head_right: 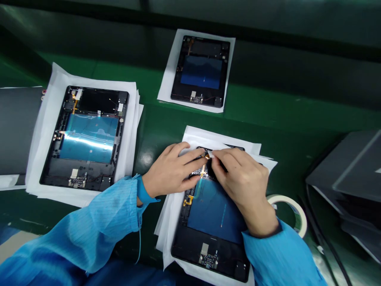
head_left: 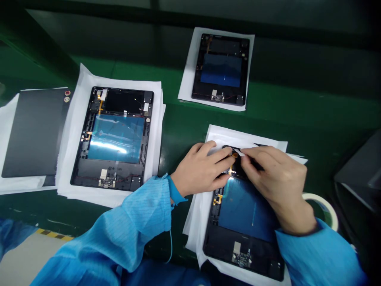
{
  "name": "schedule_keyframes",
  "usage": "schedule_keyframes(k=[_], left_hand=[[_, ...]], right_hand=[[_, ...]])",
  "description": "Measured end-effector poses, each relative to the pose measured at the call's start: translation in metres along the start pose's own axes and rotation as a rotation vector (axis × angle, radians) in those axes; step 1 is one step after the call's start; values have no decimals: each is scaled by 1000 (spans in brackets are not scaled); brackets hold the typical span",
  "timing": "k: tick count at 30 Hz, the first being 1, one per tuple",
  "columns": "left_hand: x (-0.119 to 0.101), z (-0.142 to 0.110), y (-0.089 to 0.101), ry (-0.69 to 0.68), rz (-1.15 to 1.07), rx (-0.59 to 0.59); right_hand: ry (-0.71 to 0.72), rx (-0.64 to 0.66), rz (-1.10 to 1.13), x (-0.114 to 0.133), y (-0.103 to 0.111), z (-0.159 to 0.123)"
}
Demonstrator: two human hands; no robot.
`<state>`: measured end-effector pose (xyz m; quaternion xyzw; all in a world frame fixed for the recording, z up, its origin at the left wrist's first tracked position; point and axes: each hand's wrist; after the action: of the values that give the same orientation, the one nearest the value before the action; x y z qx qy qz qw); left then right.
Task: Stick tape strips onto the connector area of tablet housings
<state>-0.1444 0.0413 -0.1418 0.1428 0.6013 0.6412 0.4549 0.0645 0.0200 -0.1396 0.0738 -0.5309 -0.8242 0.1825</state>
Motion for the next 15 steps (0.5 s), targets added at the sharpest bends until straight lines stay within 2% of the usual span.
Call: schedule_keyframes(k=[8,15], left_hand=[[-1,0,1,0,-1,-1],[0,-1,0,1,-15,-28]], right_hand=[[6,39,-28,1,-1,1],[102,70,-117,1,3,4]])
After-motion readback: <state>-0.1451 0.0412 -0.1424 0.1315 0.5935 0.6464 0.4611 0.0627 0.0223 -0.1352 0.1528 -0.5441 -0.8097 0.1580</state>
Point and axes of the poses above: each hand's wrist, its own z-axis towards the middle knuckle, its own y-axis out of the back of the hand, x = y × z, and after that the axes turned 5 degrees about -z, right-handed
